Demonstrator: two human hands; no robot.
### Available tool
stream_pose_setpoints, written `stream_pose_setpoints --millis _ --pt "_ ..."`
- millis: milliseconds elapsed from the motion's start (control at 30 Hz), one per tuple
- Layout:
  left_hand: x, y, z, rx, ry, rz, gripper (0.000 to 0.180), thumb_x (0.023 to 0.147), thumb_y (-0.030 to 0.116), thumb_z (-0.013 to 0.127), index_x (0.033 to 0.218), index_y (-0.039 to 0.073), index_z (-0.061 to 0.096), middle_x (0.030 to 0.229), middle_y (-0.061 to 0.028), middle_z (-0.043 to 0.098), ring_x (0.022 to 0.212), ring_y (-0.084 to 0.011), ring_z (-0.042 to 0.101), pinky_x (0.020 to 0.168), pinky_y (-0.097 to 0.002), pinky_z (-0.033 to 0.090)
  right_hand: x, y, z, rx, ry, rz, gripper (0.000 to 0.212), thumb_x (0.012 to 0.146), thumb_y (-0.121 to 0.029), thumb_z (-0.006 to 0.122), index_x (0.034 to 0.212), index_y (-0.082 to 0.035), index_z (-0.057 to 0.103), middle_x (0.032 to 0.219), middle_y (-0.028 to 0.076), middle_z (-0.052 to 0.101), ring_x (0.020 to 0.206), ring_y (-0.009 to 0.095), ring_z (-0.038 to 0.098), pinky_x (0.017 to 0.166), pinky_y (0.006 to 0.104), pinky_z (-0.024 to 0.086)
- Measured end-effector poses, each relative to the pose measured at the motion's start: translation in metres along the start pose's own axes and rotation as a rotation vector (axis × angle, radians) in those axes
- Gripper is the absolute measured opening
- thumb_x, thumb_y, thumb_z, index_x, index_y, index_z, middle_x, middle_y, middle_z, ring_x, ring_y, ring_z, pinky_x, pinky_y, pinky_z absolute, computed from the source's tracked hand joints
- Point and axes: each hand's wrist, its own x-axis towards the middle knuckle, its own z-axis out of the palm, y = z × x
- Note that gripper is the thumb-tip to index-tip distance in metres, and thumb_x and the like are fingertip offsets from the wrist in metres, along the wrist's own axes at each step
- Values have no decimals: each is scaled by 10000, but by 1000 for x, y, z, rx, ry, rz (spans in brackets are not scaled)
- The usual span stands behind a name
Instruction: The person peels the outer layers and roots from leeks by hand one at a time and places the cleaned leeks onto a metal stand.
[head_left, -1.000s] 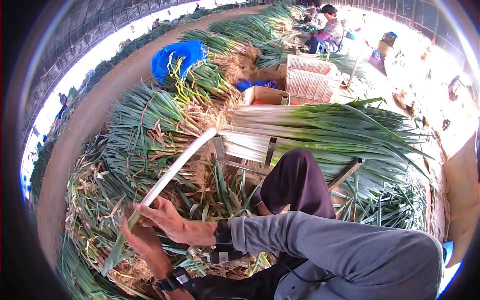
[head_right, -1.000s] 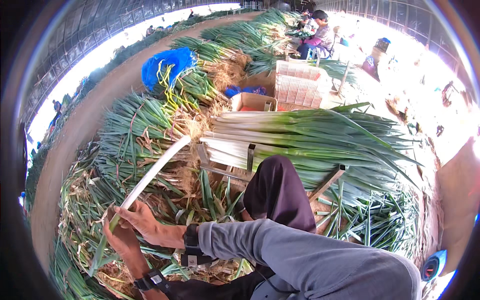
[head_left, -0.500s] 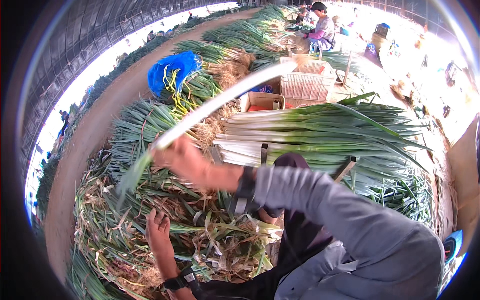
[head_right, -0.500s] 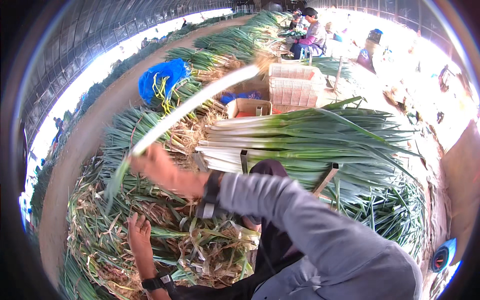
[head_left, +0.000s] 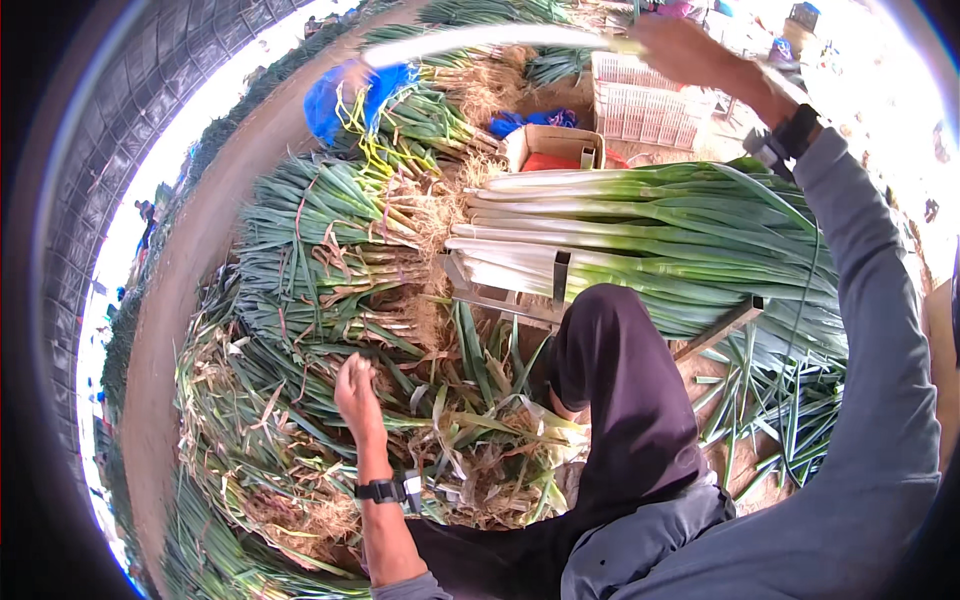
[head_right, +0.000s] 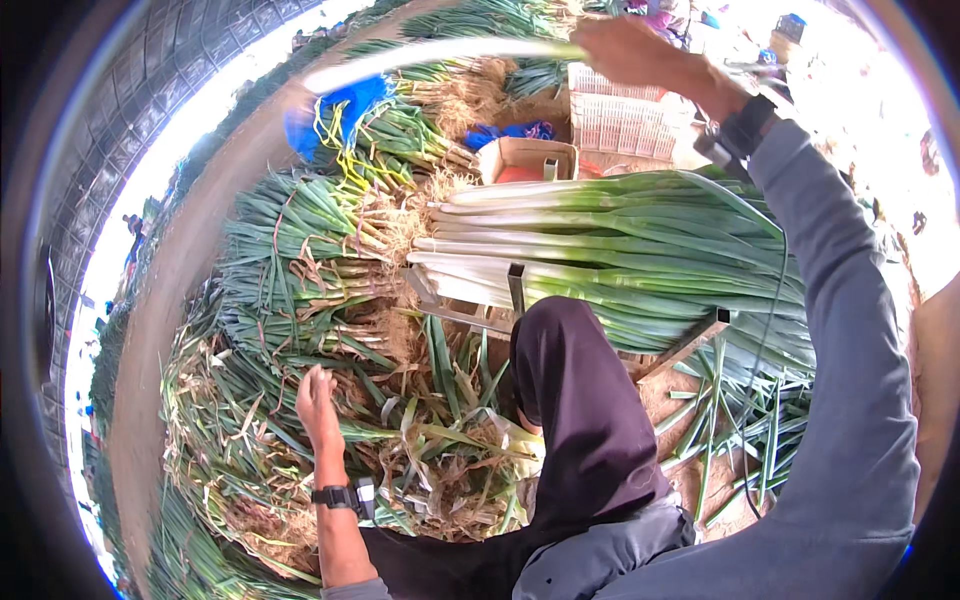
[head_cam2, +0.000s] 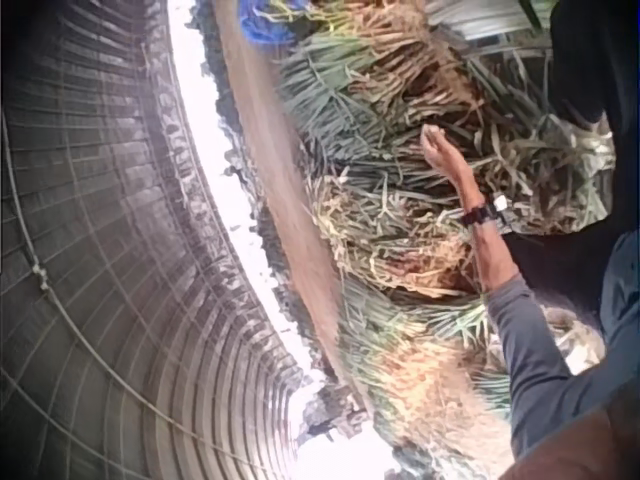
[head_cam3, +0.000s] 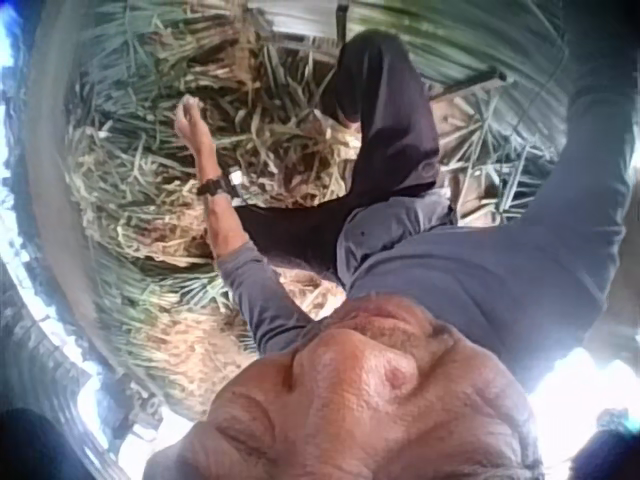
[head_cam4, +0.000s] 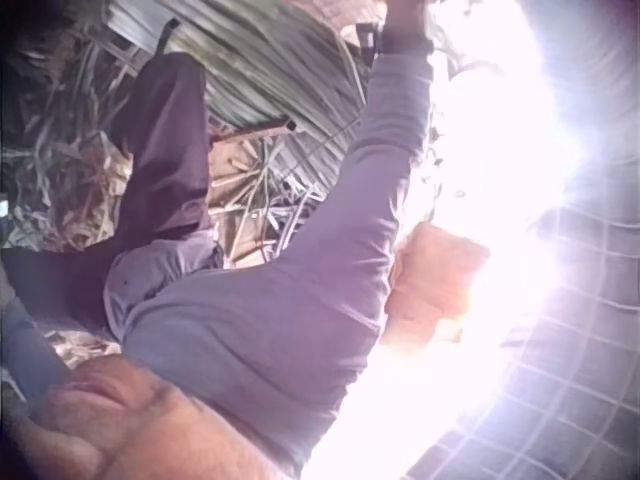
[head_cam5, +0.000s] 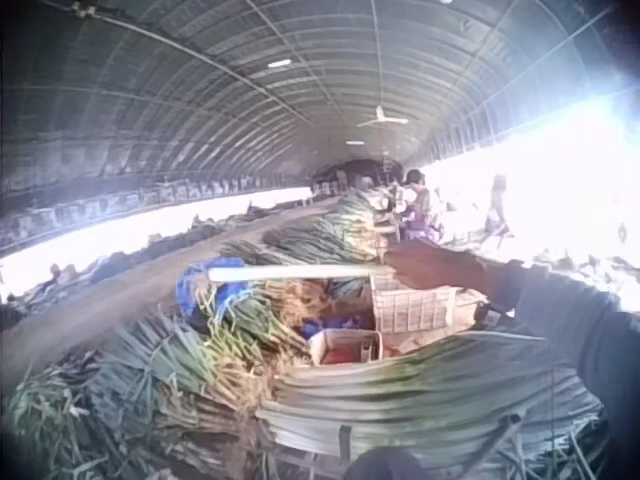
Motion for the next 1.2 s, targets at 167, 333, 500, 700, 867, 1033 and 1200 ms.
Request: stream_pose_setpoints --millis 167,333,500,700,867,1033,1200 --pt "40 58 148 376 -247 244 423 1029 282 558 1355 13 576 1323 -178 589 1192 -271 584 1018 -407 479 -68 -14 79 107 -517 13 142 850 -88 579 970 -12 589 950 138 579 865 328 621 774 471 505" --pt "86 71 274 354 -473 539 475 999 253 597 1404 17 515 1321 -211 550 1218 -360 529 1038 -433 441 -71 -27 119 370 -578 -74 190 862 -191 634 959 -33 597 949 135 581 867 342 614 772 483 499" --pt "125 65 373 491 -520 780 504 1014 292 553 1419 1 483 1371 -203 522 1292 -386 468 1104 -483 364 -60 -32 171 517 -748 -63 332 900 -277 629 1106 -17 626 1044 176 605 996 364 612 886 479 491" --pt "130 48 411 703 -548 667 475 1049 370 455 1410 70 531 1430 -151 478 1319 -358 457 1114 -500 346 -88 -45 236 793 -670 33 364 934 -305 587 1091 19 640 1093 232 642 1062 386 609 940 468 473" --pt "138 36 404 760 -538 671 483 1054 373 446 1411 58 528 1412 -149 478 1314 -353 462 1124 -493 338 -57 -54 222 832 -766 76 344 928 -267 604 1139 1 648 1051 229 660 1035 376 630 929 472 483" --pt "130 40 407 699 -481 696 456 1033 340 509 1367 33 552 1384 -170 483 1307 -362 461 1125 -506 337 -57 -57 220 869 -929 184 386 947 -233 635 1235 22 601 1148 189 622 1063 333 612 957 423 479" --pt "127 37 408 655 -436 726 442 1019 327 542 1348 31 562 1365 -171 490 1288 -364 466 1102 -515 352 -67 -64 226 910 -786 147 375 962 -258 624 1220 14 631 1150 191 612 1085 333 602 968 418 466"
